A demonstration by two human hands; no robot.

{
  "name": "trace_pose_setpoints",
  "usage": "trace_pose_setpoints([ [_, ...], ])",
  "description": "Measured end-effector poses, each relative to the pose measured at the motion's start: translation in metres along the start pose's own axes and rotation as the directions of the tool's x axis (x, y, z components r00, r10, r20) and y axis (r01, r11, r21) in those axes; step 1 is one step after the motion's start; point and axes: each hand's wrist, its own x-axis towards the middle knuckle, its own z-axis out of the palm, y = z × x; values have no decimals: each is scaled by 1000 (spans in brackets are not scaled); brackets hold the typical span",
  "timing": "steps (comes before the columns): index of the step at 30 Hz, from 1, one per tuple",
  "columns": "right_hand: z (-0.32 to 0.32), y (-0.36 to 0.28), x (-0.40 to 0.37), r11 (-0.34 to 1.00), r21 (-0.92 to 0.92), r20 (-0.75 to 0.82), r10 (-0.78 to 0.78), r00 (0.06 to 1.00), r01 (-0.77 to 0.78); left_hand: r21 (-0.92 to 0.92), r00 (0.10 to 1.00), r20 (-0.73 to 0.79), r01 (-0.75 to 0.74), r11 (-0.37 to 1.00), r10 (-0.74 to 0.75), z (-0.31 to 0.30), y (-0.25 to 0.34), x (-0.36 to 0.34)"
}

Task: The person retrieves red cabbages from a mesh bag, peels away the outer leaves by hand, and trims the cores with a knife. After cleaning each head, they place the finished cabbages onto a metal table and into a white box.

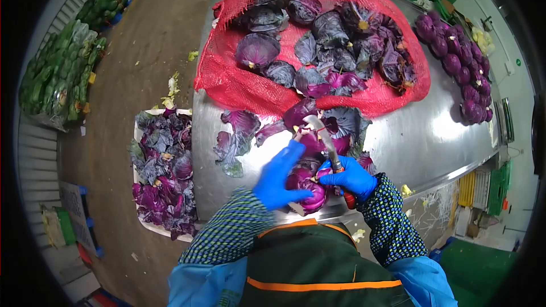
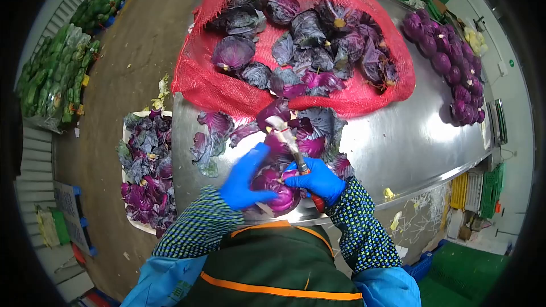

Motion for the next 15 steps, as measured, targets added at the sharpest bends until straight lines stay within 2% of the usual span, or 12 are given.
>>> trace_pose_setpoints([
  [1, -3, -1, 6, 1000, -7, 5, 3, 1000, -3, -7, 966, 260, 22, 1000, -19, 7, -5, 3],
  [3, -17, -5, 18, 949, -237, -16, -216, 976, 206, -5, 956, 294, -23, 1000, 24, 12, -13, 10],
  [4, -28, -8, 16, 908, 359, -169, -166, 972, 217, 12, 945, 291, 154, 988, -151, 11, -17, 9],
  [5, -56, 5, 33, 844, 372, -395, -231, 889, 385, 26, 901, 288, 332, 943, -325, 9, -16, 9],
  [7, -65, -5, 21, 917, 195, -524, -203, 827, 349, 32, 906, 240, 352, 936, -349, 13, -20, 1],
  [8, -46, -7, 15, 956, 123, -526, -166, 834, 268, -30, 890, 210, 419, 908, -404, 16, -22, -3],
  [9, -37, -8, -2, 994, 72, -329, -49, 943, 77, -98, 869, 182, 482, 871, -460, 18, -23, -5],
  [10, -19, 9, -3, 965, -106, -260, -260, 930, 240, 32, 949, 83, 302, 953, -304, 19, -15, -6],
  [11, 5, 6, -13, 976, -92, -170, -211, 963, 198, 20, 947, 86, 310, 951, -310, 19, -10, -5],
  [13, 15, 45, -7, 944, -201, -234, -307, 923, 263, 501, 917, 234, 171, 848, -323, 16, -7, 1],
  [14, 14, 45, -6, 981, -35, -273, -195, 942, 192, 485, 947, 196, 133, 864, -256, 20, -24, -3],
  [15, 14, 44, -6, 982, 140, -295, -79, 952, 125, 484, 948, 190, 136, 864, -255, 24, -47, -6],
])
